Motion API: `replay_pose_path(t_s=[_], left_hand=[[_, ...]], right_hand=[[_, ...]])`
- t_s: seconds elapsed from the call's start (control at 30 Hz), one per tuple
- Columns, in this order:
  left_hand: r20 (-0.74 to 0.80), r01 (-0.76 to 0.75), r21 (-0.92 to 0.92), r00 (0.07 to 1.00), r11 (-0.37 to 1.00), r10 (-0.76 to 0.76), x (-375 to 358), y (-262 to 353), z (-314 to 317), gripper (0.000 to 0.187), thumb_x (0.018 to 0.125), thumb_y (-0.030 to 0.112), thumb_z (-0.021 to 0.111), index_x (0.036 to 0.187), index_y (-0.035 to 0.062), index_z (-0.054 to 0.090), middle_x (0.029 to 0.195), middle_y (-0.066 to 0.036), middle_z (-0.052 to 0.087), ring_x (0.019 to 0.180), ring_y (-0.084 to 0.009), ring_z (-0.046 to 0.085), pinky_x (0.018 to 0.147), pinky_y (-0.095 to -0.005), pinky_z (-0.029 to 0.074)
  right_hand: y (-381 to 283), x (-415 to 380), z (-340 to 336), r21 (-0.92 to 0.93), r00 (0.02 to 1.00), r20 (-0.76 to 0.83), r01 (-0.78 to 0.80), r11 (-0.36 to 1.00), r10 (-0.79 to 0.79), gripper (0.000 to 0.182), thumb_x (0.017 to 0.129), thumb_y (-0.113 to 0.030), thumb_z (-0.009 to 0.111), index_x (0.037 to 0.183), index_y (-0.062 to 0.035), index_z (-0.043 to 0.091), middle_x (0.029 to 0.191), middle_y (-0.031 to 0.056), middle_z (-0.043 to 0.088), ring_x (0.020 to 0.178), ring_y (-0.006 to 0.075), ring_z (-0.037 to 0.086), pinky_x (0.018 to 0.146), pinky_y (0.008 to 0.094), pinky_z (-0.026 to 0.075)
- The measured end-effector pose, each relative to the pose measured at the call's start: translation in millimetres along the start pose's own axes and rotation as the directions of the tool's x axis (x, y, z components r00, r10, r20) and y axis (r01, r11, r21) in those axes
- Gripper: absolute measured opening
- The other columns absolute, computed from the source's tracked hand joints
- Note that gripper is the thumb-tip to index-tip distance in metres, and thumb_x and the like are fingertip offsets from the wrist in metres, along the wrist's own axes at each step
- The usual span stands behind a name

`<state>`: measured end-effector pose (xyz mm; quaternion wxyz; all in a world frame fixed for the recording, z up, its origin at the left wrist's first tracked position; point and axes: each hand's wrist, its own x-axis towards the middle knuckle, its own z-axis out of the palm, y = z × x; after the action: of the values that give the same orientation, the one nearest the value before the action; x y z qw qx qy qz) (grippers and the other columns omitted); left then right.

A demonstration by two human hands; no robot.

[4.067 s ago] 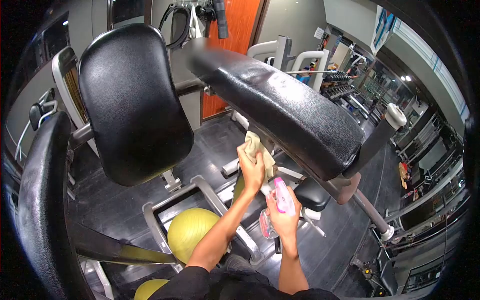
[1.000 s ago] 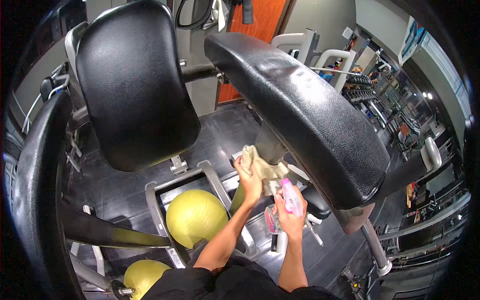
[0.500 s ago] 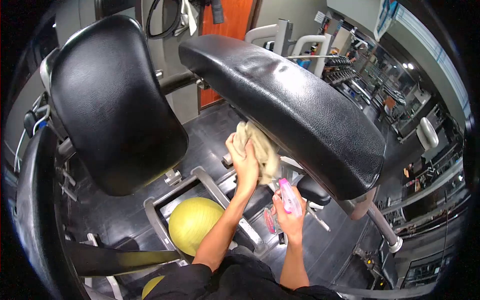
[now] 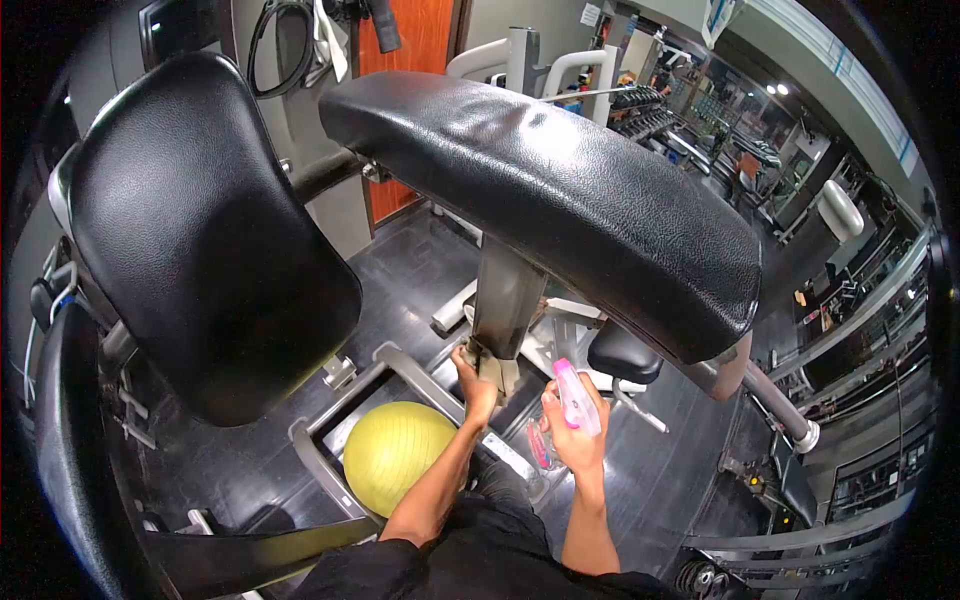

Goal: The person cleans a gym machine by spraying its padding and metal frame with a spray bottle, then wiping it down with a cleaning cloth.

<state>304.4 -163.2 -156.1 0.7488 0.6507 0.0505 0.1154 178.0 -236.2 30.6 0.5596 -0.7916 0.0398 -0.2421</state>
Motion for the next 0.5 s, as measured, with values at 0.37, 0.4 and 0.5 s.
replay_pose_path(t_s=[0.37, 0.4, 0.5], left_hand=[[0.006, -0.164, -0.329, 0.985, 0.930, 0.175, 56, 173, 11, 0.037, 0.090, 0.006, 0.052, 0.125, -0.0016, 0.044, 0.117, -0.015, 0.056, 0.112, -0.0211, 0.053, 0.098, -0.0305, 0.037], [0.023, -0.168, -0.305, 0.983, 0.937, 0.183, 68, 190, 7, 0.033, 0.089, 0.004, 0.052, 0.121, -0.0023, 0.048, 0.116, -0.013, 0.058, 0.112, -0.0180, 0.053, 0.098, -0.0278, 0.037], [0.252, -0.071, -0.255, 0.958, 0.964, 0.137, 116, 207, -4, 0.022, 0.087, 0.006, 0.049, 0.103, -0.0028, 0.060, 0.101, -0.008, 0.064, 0.093, -0.0155, 0.060, 0.085, -0.0271, 0.044]], right_hand=[[-3, 8, 8, -0.012, 0.999, -0.003, 0.045, 0.999, -0.045, 0.010, 0.081, -0.003, 0.065, 0.088, 0.0003, 0.060, 0.069, 0.0060, 0.060, 0.058, 0.0109, 0.057, 0.054, 0.0262, 0.045], [-5, 7, 8, 0.004, 1.000, 0.003, 0.028, 1.000, -0.028, 0.010, 0.081, -0.003, 0.065, 0.088, 0.0002, 0.059, 0.069, 0.0059, 0.059, 0.059, 0.0105, 0.057, 0.054, 0.0259, 0.045], [-6, 6, 8, 0.001, 1.000, 0.009, 0.020, 1.000, -0.020, 0.009, 0.081, -0.003, 0.065, 0.087, 0.0001, 0.059, 0.069, 0.0055, 0.059, 0.059, 0.0097, 0.057, 0.054, 0.0252, 0.044]])
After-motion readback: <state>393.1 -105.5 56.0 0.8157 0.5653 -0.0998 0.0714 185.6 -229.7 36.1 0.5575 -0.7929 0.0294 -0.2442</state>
